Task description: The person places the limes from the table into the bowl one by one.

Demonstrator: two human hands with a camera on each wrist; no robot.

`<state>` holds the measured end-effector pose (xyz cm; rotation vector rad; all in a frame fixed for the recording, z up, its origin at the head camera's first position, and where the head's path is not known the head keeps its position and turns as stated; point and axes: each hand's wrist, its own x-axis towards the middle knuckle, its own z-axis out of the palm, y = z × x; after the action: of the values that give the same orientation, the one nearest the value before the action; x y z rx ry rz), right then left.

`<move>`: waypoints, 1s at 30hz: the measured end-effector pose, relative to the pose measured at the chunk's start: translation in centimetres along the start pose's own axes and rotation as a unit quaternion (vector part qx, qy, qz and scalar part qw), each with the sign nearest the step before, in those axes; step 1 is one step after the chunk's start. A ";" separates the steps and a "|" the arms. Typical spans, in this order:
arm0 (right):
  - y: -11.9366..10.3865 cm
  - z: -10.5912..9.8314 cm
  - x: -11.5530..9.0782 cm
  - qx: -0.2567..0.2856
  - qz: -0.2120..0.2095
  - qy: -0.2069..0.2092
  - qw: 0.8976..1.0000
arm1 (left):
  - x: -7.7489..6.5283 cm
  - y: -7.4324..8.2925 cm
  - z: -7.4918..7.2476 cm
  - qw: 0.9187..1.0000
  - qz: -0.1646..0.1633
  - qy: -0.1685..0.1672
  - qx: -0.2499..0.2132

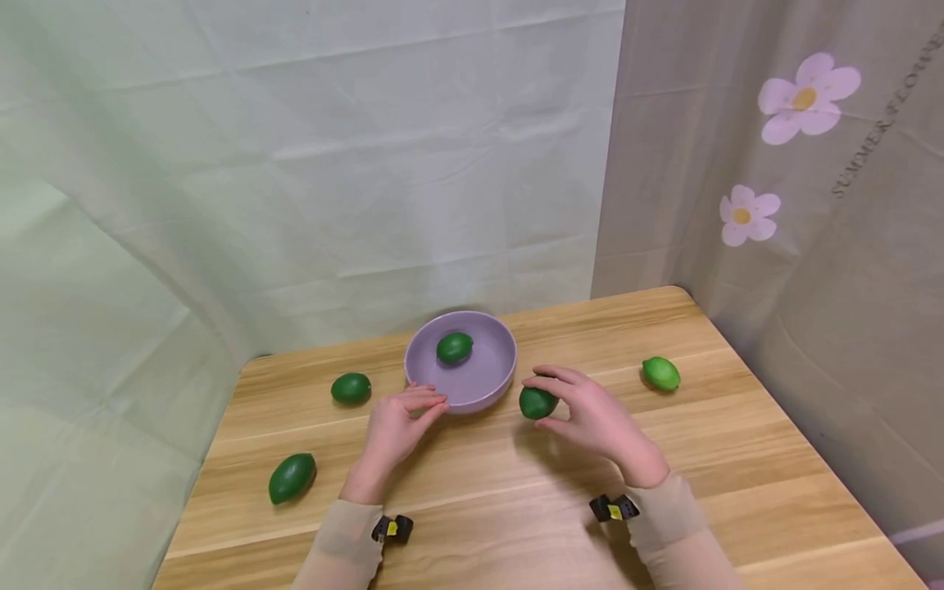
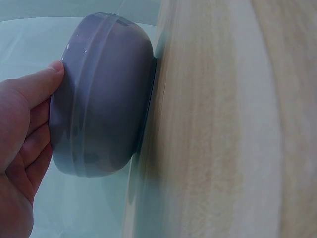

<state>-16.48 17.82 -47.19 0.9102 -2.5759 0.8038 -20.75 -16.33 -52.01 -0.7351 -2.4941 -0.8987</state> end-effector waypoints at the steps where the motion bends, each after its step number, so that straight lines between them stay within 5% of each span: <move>1: 0.0 0.0 0.1 0.000 0.000 0.000 1.000 | 0.0 0.0 0.0 1.000 0.001 0.001 -0.001; 30: -1.6 0.3 2.4 0.003 -0.031 0.007 0.999 | 0.0 0.0 0.0 1.000 0.003 0.005 0.003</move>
<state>-17.33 15.45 -45.71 0.9769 -2.5218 0.7977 -20.74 -16.31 -52.03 -0.7344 -2.4839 -0.8907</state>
